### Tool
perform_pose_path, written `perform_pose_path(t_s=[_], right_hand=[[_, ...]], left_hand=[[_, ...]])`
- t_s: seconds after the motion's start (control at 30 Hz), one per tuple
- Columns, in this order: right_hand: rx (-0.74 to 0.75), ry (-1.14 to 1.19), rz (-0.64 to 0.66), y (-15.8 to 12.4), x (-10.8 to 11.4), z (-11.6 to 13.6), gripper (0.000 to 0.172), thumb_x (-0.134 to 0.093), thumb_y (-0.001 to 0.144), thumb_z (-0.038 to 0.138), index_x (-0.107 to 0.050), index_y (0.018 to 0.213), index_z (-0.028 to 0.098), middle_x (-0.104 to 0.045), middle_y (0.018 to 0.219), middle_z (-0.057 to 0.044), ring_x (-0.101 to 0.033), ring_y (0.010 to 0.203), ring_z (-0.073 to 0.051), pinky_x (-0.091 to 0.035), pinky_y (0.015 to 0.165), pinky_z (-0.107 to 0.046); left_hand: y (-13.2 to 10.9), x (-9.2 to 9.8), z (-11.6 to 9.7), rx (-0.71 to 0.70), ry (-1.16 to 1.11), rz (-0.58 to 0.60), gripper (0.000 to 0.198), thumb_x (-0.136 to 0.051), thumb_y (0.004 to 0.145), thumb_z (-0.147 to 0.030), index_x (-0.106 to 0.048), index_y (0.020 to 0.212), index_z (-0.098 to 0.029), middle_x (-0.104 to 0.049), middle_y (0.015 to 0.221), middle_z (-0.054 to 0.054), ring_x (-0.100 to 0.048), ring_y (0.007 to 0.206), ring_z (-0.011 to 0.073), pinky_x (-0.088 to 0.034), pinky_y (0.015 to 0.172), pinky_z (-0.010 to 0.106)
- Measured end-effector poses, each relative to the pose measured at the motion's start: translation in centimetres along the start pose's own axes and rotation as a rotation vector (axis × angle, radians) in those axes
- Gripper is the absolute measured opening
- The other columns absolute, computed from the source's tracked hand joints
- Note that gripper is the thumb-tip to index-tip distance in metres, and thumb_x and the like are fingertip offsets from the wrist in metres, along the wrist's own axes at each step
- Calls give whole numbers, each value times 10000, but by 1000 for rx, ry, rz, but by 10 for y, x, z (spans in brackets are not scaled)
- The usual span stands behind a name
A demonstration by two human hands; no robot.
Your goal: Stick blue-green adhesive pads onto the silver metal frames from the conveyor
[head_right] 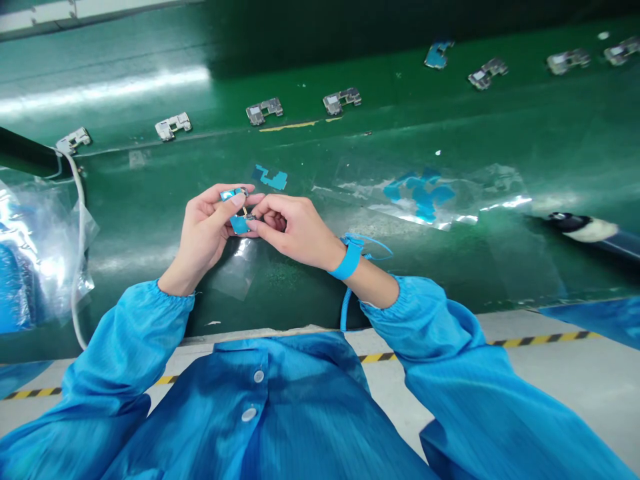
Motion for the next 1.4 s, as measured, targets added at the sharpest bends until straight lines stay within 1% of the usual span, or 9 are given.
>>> perform_pose_path(t_s=[0.23,0.53,0.67,0.77,0.87,0.97,1.1,1.27,1.4], right_hand=[[-59,39,-11,2,2,-11,197,-788,995,351,-677,895,222,-479,660,73,-390,586,-111,-324,568,-304],[-131,133,59,14,-7,-19,325,-842,950,485,-681,859,217,-568,674,51,-458,610,-120,-395,595,-292],[-167,208,188,75,-4,-31,411,-895,878,573,-692,834,219,-667,715,3,-563,637,-151,-489,627,-311],[-171,36,16,147,28,-50,352,-832,938,542,-688,855,231,-632,709,-12,-592,679,-193,-544,693,-362],[-121,-457,-167,206,42,-53,234,-816,962,365,-720,1072,181,-720,1009,-122,-673,985,-301,-569,979,-498],[-5,-717,18,242,-7,-48,335,-756,1012,308,-704,1292,132,-666,1373,-232,-609,1294,-390,-473,1151,-583],[60,-797,294,262,-69,-49,399,-924,888,393,-733,1142,150,-665,1437,-230,-519,1414,-459,-434,1154,-644],[-48,-433,239,273,-57,-43,278,-952,786,293,-734,928,196,-767,880,-49,-667,879,-238,-549,920,-438],[-68,94,39,244,-29,-20,223,-888,809,324,-782,973,217,-777,882,-16,-647,816,-188,-536,779,-353]], left_hand=[[1,-2,0,-18,0,32,454,-929,911,-434,-792,1302,-247,-877,1230,76,-881,971,232,-758,777,308],[6,6,1,-4,-55,1,506,-908,913,-497,-773,1320,-229,-871,1264,103,-885,938,242,-765,766,338],[15,25,-7,-32,-93,-102,702,-872,929,-508,-603,1552,-330,-797,1468,81,-885,886,226,-758,773,354],[17,49,-22,-135,-66,-235,599,-797,981,-510,-588,1515,-338,-759,1532,72,-878,896,212,-732,745,321],[18,72,-36,-235,-54,-339,408,-767,987,-427,-655,1356,-292,-829,1369,53,-845,806,166,-683,678,270],[19,91,-44,-269,-82,-416,263,-721,975,-344,-689,1227,-273,-861,1140,11,-797,717,122,-623,631,227],[20,106,-49,-263,-123,-481,206,-683,934,-252,-701,1139,-259,-836,995,-17,-749,656,94,-570,600,217],[22,113,-50,-271,-144,-489,232,-684,920,-232,-683,1152,-242,-810,1033,2,-731,659,92,-572,616,227],[26,108,-41,-279,36,-499,487,-747,872,-198,-632,1344,-230,-761,1352,91,-756,814,122,-619,729,259]])
Point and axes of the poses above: each hand's wrist, its own y-axis towards the middle knuckle, its own x-axis out of the back of the hand, z = x × y, the point moved 10 cm from there along y, towards the middle knuckle
